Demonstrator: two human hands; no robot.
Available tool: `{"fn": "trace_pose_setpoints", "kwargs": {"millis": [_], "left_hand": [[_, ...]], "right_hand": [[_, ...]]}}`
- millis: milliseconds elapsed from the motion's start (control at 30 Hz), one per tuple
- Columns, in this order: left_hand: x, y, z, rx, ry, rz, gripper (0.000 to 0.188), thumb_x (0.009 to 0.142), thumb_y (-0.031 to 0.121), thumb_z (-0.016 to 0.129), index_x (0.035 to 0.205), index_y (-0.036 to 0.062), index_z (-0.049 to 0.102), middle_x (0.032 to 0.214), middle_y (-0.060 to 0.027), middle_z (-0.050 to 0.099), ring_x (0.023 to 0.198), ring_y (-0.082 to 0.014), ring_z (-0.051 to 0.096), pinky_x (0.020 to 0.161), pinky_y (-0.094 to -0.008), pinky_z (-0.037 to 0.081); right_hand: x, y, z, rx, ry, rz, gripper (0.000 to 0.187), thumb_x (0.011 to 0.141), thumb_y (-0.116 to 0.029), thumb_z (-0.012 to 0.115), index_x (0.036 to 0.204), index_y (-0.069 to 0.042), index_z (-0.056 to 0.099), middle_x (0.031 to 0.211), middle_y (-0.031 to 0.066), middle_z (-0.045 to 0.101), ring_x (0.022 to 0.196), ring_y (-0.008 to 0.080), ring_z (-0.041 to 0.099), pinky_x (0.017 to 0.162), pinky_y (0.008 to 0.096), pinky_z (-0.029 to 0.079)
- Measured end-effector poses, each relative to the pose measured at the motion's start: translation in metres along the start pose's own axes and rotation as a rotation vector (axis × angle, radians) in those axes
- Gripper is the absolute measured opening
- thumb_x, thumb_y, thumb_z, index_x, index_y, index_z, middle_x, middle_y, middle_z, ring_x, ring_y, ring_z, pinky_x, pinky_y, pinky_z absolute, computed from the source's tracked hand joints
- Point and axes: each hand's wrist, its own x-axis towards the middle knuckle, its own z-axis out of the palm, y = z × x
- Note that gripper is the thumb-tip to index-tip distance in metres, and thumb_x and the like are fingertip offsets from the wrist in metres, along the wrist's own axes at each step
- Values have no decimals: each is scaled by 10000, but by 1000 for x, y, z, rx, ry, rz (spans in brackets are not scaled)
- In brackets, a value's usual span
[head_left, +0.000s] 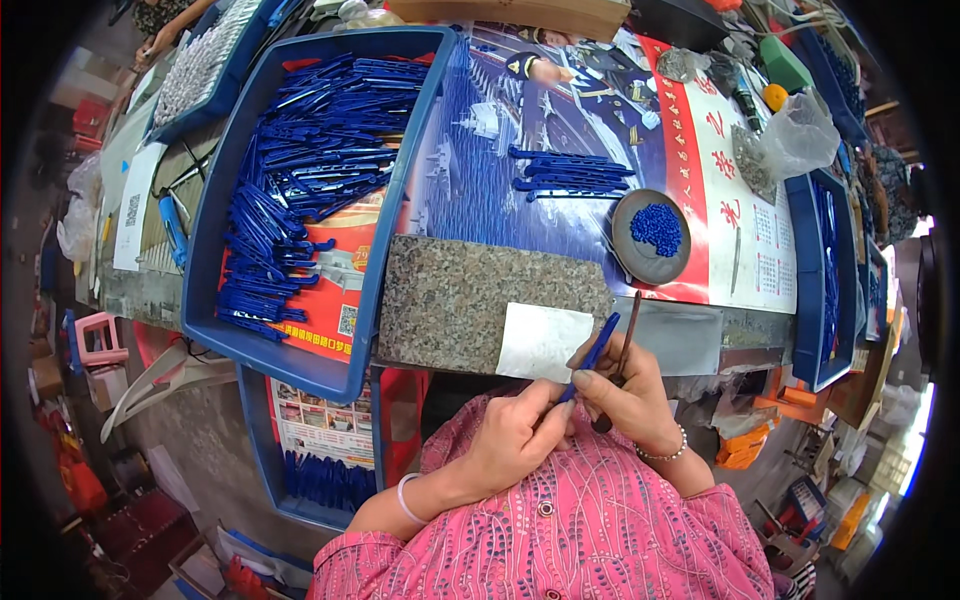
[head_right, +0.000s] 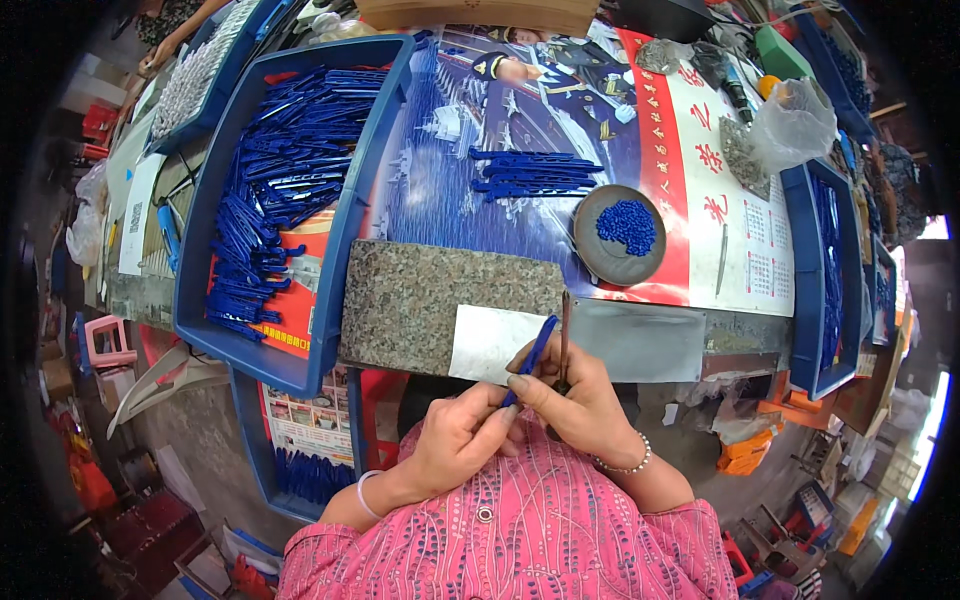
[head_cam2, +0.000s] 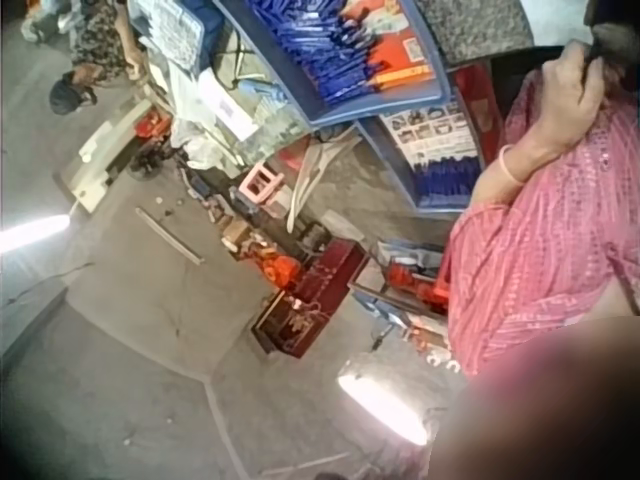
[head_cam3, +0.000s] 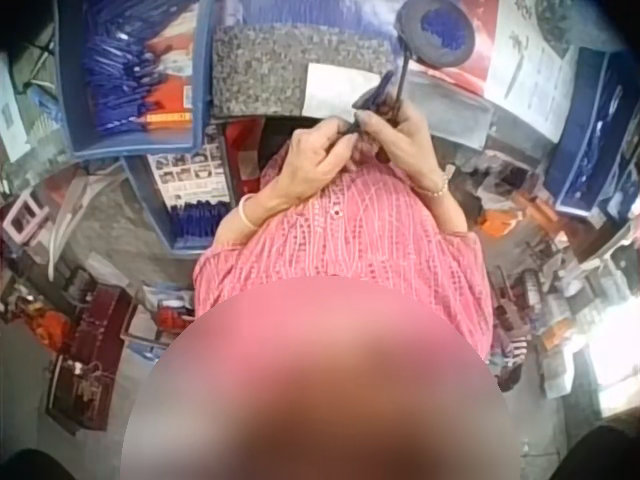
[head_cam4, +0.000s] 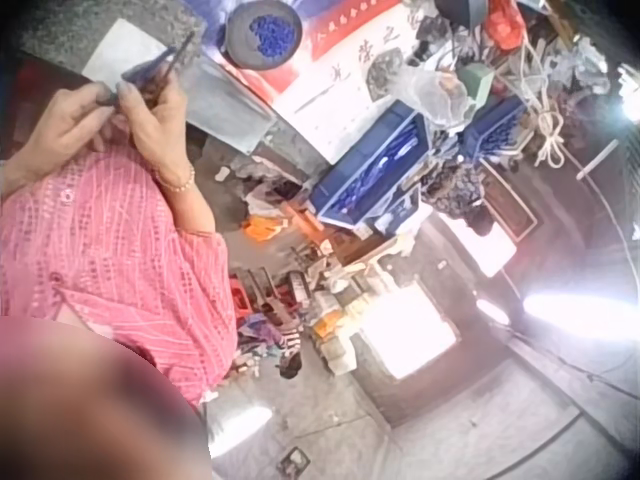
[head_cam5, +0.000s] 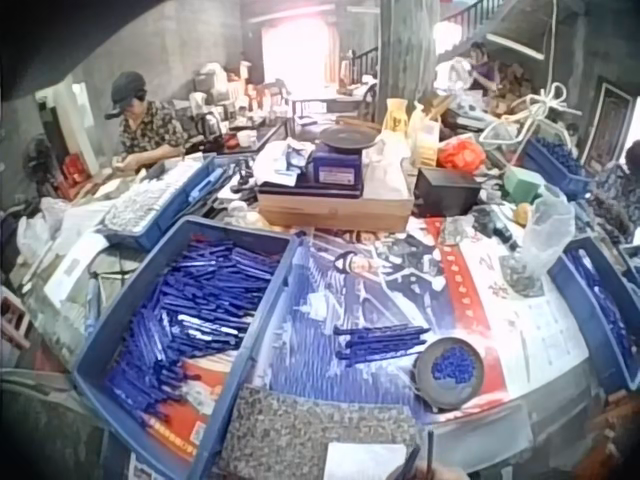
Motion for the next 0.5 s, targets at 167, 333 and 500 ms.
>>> {"fn": "trace_pose_setpoints", "kwargs": {"millis": [167, 333, 500], "left_hand": [[-1, -5, 1, 82, 36, 7, 143, 918, 76, 483, 967, -45, 542, 724, -102, 652, 580, -142, 650, 531, -245, 506], [-6, -33, -7, -424, -89, -222, 223, 976, 150, 416, 993, -33, 542, 825, -120, 634, 694, -173, 656, 629, -246, 524], [-11, -46, -14, -542, -150, -240, 239, 976, 153, 415, 1060, -46, 516, 843, -116, 627, 727, -181, 659, 655, -258, 530]], "right_hand": [[-2, 2, 3, -42, 24, -7, 211, 868, -112, 619, 1009, 12, 521, 847, 28, 577, 673, 39, 510, 569, 196, 412], [5, 1, 6, -182, -4, -13, 170, 860, -96, 614, 964, 18, 542, 804, 25, 580, 713, 58, 528, 604, 225, 431], [9, -1, 1, -548, 60, -98, 153, 887, -129, 538, 906, 16, 582, 780, 52, 599, 612, 70, 519, 531, 207, 394]]}}
